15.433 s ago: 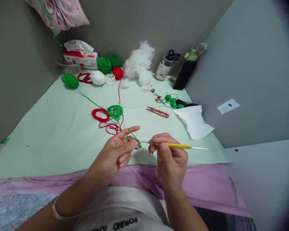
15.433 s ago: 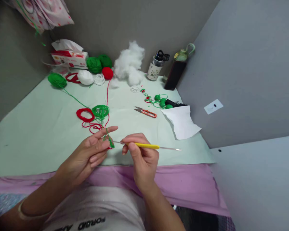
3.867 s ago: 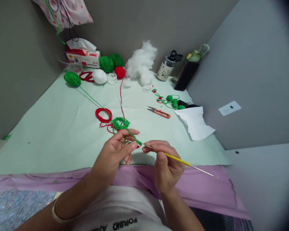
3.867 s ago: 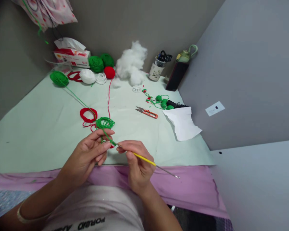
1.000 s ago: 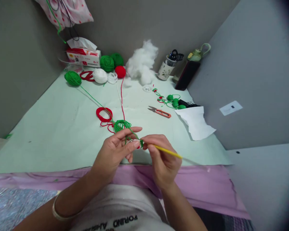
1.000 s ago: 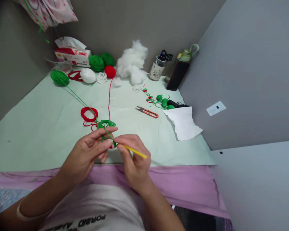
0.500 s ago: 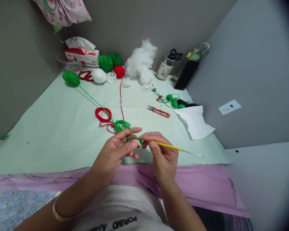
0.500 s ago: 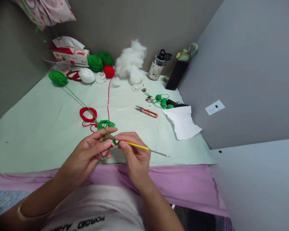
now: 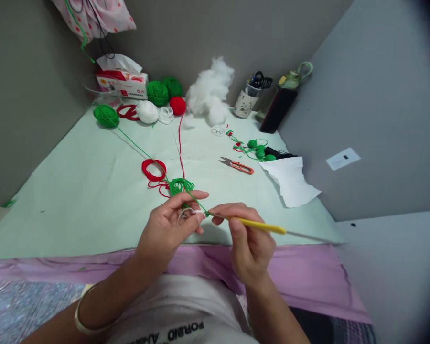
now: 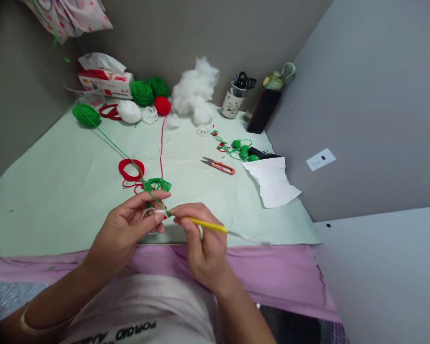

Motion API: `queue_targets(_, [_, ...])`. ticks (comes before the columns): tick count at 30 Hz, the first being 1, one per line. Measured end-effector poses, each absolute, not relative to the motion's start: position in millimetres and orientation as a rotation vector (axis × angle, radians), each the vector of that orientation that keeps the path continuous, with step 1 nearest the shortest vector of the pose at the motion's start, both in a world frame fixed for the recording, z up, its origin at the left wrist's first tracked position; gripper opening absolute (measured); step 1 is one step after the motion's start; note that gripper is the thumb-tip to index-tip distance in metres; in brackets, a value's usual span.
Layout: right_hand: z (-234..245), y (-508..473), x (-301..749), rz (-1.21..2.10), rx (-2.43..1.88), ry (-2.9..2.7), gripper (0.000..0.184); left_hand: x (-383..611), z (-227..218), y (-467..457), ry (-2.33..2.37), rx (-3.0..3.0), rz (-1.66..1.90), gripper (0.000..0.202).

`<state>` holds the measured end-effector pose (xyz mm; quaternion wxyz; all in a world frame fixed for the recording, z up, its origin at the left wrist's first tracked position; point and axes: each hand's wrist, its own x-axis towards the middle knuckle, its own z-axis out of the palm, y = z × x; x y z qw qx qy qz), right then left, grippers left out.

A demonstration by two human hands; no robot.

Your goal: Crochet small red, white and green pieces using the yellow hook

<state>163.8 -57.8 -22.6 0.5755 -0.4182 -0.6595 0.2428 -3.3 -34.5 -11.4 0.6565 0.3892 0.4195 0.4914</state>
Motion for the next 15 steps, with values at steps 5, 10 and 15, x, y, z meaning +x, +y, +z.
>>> queue_targets(5, [-30,-60,164,0.071,-0.985,-1.925,0.041,1,-11,-34,0.881,0.727,1.098,0.041])
queue_targets(10, [-29,-56,162,0.339,-0.958,-1.599,0.030,-6,-5,-24,0.712,0.461,0.941,0.035])
queue_targets(15, [-26,-48,155,0.692,-0.910,-1.340,0.020,-5,-10,-27,0.735,0.615,0.988,0.036])
